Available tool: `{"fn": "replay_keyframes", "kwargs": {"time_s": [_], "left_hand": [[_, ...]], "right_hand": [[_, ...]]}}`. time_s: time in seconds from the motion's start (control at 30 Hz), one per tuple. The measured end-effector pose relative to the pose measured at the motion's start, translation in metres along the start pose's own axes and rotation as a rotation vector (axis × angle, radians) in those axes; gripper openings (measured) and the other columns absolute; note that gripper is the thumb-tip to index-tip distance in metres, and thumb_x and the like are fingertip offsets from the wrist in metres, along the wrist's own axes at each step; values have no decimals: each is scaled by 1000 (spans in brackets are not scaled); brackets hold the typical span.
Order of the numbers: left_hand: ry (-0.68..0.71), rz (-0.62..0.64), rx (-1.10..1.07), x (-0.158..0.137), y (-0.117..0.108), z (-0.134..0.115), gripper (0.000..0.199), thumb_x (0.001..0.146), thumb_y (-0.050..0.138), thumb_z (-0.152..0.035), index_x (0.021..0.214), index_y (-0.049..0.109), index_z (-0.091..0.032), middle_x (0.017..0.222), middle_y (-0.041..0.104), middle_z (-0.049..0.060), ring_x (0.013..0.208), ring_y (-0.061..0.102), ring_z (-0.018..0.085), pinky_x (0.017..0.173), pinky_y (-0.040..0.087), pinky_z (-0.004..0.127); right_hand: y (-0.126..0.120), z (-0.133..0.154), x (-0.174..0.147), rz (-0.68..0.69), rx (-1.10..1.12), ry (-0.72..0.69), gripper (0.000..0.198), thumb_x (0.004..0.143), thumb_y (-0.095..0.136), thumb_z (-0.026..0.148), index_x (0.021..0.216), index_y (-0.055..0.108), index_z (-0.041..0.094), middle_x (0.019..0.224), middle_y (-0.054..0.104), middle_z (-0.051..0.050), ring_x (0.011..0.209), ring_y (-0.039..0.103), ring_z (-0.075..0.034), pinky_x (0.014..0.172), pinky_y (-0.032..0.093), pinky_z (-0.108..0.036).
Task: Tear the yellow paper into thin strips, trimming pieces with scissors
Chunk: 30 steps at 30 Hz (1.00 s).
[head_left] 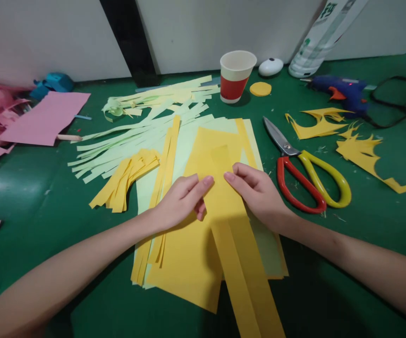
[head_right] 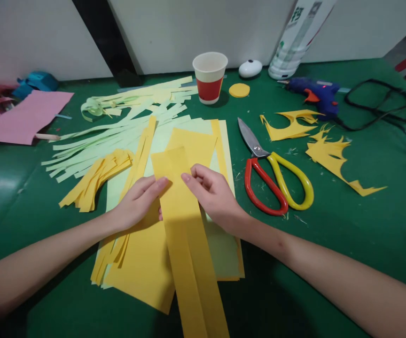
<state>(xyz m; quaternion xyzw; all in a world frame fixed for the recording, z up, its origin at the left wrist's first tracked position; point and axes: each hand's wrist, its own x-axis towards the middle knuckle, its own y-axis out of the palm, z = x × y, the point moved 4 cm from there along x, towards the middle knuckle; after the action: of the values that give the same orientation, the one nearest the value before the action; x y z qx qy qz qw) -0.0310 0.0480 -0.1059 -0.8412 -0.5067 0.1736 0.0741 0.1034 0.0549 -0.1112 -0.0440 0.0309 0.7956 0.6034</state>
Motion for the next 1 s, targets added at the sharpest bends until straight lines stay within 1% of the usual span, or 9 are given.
{"fn": "replay_keyframes", "kwargs": {"time_s": [0.1, 0.17, 0.27, 0.47, 0.6, 0.7, 0.77, 0.87, 1.0], "left_hand": [[43, 130, 49, 1, 5, -1, 43, 87, 39, -38, 49, 42, -17, 41, 49, -4, 41, 53, 7, 45, 40, 18], [75, 156, 82, 1, 6, -2, 45, 88, 38, -35, 48, 44, -16, 42, 50, -4, 42, 52, 6, 47, 40, 17], [102, 126, 103, 2, 4, -2, 44, 90, 37, -34, 50, 46, -16, 43, 52, -5, 42, 51, 5, 49, 41, 17], [106, 96, 100, 2, 3, -2, 47, 91, 34, -35, 51, 48, -16, 43, 52, -4, 44, 53, 6, 53, 42, 18], [97, 58, 102, 0, 1, -3, 50, 91, 32, -37, 48, 47, -16, 43, 52, -2, 43, 51, 6, 53, 42, 19], [96, 23, 44, 0, 0, -2, 46, 90, 35, -37, 51, 46, -16, 43, 52, -2, 44, 52, 7, 50, 42, 19], [100, 39, 57, 1, 1, -2, 42, 87, 40, -36, 51, 47, -16, 44, 53, -2, 43, 53, 7, 46, 41, 18], [112, 88, 134, 2, 3, -2, 43, 87, 42, -34, 48, 49, -16, 43, 54, -3, 41, 52, 6, 45, 40, 17], [131, 62, 116, 3, 2, -3, 44, 88, 39, -33, 49, 50, -16, 42, 54, -3, 41, 52, 5, 48, 41, 16]], "right_hand": [[-3, 1, 0, -50, -6, -10, 37, 78, 53, 42, 56, 32, 20, 52, 25, 7, 47, 25, -7, 43, 22, -23], [-3, 0, 0, -56, -2, -2, 38, 78, 52, 43, 55, 31, 21, 52, 27, 6, 47, 26, -7, 42, 24, -23], [-3, -2, 0, -66, -11, -4, 39, 80, 50, 46, 55, 32, 21, 52, 30, 5, 47, 29, -8, 42, 25, -24], [-5, -2, 1, -139, -33, -55, 37, 81, 48, 45, 57, 32, 21, 55, 29, 5, 51, 29, -9, 46, 28, -24], [-3, 1, 2, -65, 62, -77, 35, 82, 47, 42, 57, 36, 21, 54, 33, 5, 49, 32, -8, 44, 29, -23], [-2, 2, 1, -27, 35, -53, 35, 81, 51, 36, 54, 36, 20, 50, 31, 6, 45, 29, -7, 41, 25, -23], [-3, 3, 0, -38, 5, -55, 34, 81, 51, 33, 53, 36, 20, 50, 32, 6, 45, 30, -7, 41, 25, -22], [-5, 3, 0, -68, -5, -75, 34, 82, 50, 34, 54, 38, 20, 51, 34, 5, 46, 31, -7, 42, 26, -22], [-6, 0, 0, -104, -33, -75, 34, 83, 49, 37, 56, 39, 20, 51, 35, 5, 46, 32, -7, 42, 26, -23]]}}
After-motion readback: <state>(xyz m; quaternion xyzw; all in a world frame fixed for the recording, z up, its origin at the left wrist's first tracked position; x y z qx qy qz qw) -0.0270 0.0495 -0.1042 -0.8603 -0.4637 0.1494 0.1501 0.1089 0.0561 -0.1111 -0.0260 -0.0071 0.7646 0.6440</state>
